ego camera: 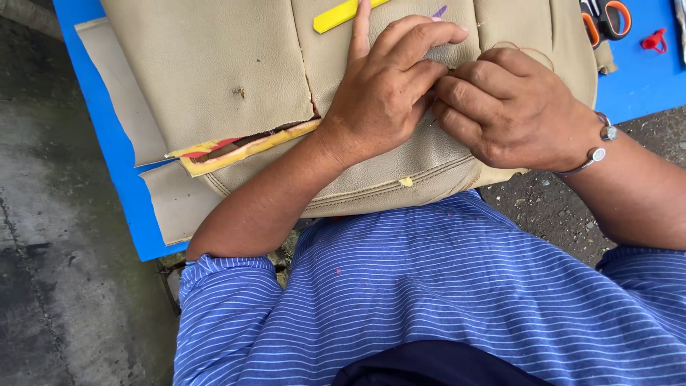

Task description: Repairing a tear in a leather seat cover by hand-sewing and trimming edges with tools

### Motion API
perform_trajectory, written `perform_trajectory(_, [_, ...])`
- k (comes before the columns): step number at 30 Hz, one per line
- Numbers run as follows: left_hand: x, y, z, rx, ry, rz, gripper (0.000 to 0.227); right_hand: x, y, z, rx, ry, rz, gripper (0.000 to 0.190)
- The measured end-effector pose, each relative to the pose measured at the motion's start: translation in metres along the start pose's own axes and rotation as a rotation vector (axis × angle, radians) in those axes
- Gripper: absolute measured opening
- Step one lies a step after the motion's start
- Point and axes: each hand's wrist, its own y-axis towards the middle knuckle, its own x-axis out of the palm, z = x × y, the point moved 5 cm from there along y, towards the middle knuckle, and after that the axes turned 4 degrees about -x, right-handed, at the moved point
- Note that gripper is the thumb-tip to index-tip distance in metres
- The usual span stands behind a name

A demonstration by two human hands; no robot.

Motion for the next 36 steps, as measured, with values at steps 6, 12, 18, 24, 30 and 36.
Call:
perform_trajectory(6, [0.004, 0.014, 0.013, -0.001, -0.036, -0.009, 0.009, -0.013, -0.019, 0.009, 0.025, 0.043, -0.070, 0.013])
perform_trajectory(12, [0.008, 0.014, 0.005, -0.017, -0.024, -0.025, 0.005, 0.001, -0.022, 0.012, 0.012, 0.018, -0.094, 0.008])
perform_trajectory(18, [0.009, 0.011, 0.001, -0.027, -0.008, -0.003, 0.006, 0.000, -0.011, 0.008, -0.003, 0.101, 0.105, 0.019])
perform_trajectory(24, [0.011, 0.010, -0.003, -0.029, 0.018, -0.021, 0.004, 0.007, -0.014, 0.008, 0.064, 0.078, 0.003, 0.020])
perform_trajectory(30, [0.014, 0.007, -0.003, -0.005, 0.069, -0.006, 0.005, 0.013, -0.013, -0.001, 0.018, -0.007, -0.024, 0.017])
perform_trajectory(36, [0.009, 0.011, -0.001, -0.050, -0.014, -0.004, 0.012, 0.008, -0.006, -0.001, 0.086, 0.125, 0.153, 0.023])
